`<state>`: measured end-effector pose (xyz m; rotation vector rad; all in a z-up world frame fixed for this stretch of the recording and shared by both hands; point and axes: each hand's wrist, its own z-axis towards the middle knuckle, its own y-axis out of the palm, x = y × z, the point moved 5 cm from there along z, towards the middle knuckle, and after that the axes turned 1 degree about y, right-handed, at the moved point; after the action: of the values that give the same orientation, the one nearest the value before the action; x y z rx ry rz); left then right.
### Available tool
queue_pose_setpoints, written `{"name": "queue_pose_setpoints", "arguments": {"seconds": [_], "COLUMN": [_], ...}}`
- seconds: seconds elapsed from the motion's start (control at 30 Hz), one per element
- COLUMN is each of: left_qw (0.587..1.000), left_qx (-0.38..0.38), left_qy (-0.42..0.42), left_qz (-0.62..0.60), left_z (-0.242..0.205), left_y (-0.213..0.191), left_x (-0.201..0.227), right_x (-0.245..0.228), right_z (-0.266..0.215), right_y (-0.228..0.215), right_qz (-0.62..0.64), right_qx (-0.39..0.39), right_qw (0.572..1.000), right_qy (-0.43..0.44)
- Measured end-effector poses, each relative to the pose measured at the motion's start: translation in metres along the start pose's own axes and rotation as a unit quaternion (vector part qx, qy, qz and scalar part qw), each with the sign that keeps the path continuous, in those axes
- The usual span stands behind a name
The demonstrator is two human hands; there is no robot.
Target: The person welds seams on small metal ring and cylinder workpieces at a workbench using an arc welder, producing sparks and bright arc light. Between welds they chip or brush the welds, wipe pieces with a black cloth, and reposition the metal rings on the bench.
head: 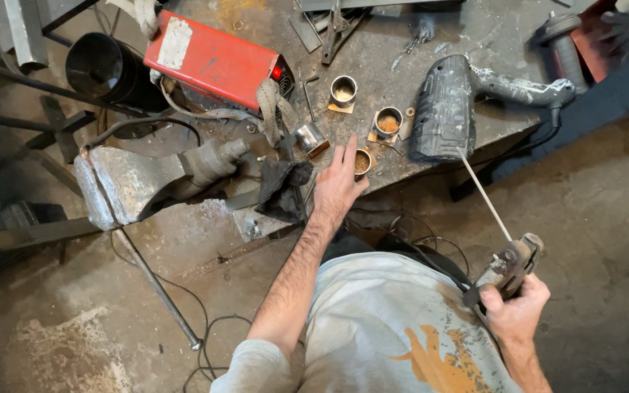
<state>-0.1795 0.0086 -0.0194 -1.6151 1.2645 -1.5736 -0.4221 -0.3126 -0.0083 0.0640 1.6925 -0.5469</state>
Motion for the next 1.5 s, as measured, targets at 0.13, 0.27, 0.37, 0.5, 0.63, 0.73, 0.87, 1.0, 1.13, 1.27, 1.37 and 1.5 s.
{"name": "queue_pose_setpoints", "arguments": {"seconds": [0.13, 0.27, 0.37, 0.5, 0.63, 0.73, 0.87, 1.0, 1.13, 1.27, 1.37, 1.5], "left_qw": [1.0, 0.999, 0.999, 0.998, 0.998, 0.998, 0.997, 0.997, 0.997, 0.998, 0.998, 0.999], "left_qx": [-0.009, 0.023, 0.017, 0.034, 0.024, 0.014, 0.027, 0.028, -0.039, 0.018, 0.028, 0.016], "left_qy": [0.014, 0.037, 0.032, 0.051, 0.044, 0.033, 0.043, 0.041, -0.021, 0.031, 0.022, 0.004], "left_qz": [-0.005, -0.019, -0.033, -0.035, -0.046, -0.05, -0.063, -0.06, -0.059, -0.05, -0.048, -0.045], "left_z": [0.001, -0.002, -0.004, -0.005, -0.006, -0.002, -0.001, 0.0, 0.006, -0.002, -0.002, -0.001], "left_y": [0.004, -0.001, -0.004, -0.004, -0.006, -0.005, -0.011, -0.009, 0.001, -0.007, -0.008, -0.005], "left_x": [-0.003, -0.001, -0.001, -0.001, 0.003, 0.003, 0.008, 0.009, 0.004, 0.011, 0.013, 0.013], "right_x": [0.011, -0.006, -0.014, -0.018, -0.015, -0.014, -0.016, -0.011, -0.017, -0.037, -0.044, -0.049], "right_z": [-0.004, -0.003, -0.005, -0.007, -0.007, -0.008, -0.005, -0.004, 0.002, 0.011, 0.014, 0.022], "right_y": [0.001, 0.007, 0.012, 0.015, 0.015, 0.015, 0.016, 0.016, 0.02, 0.026, 0.031, 0.036], "right_qz": [-0.003, -0.008, -0.019, -0.026, -0.032, -0.026, -0.01, -0.004, -0.018, -0.037, -0.046, -0.074], "right_qx": [0.001, -0.002, -0.013, -0.02, -0.023, -0.027, -0.034, -0.04, -0.058, -0.073, -0.091, -0.113], "right_qw": [1.0, 1.0, 1.0, 0.999, 0.999, 0.999, 0.999, 0.998, 0.996, 0.994, 0.993, 0.988], "right_qy": [0.0, 0.006, 0.008, 0.02, 0.024, 0.034, 0.036, 0.043, 0.068, 0.073, 0.066, 0.078]}}
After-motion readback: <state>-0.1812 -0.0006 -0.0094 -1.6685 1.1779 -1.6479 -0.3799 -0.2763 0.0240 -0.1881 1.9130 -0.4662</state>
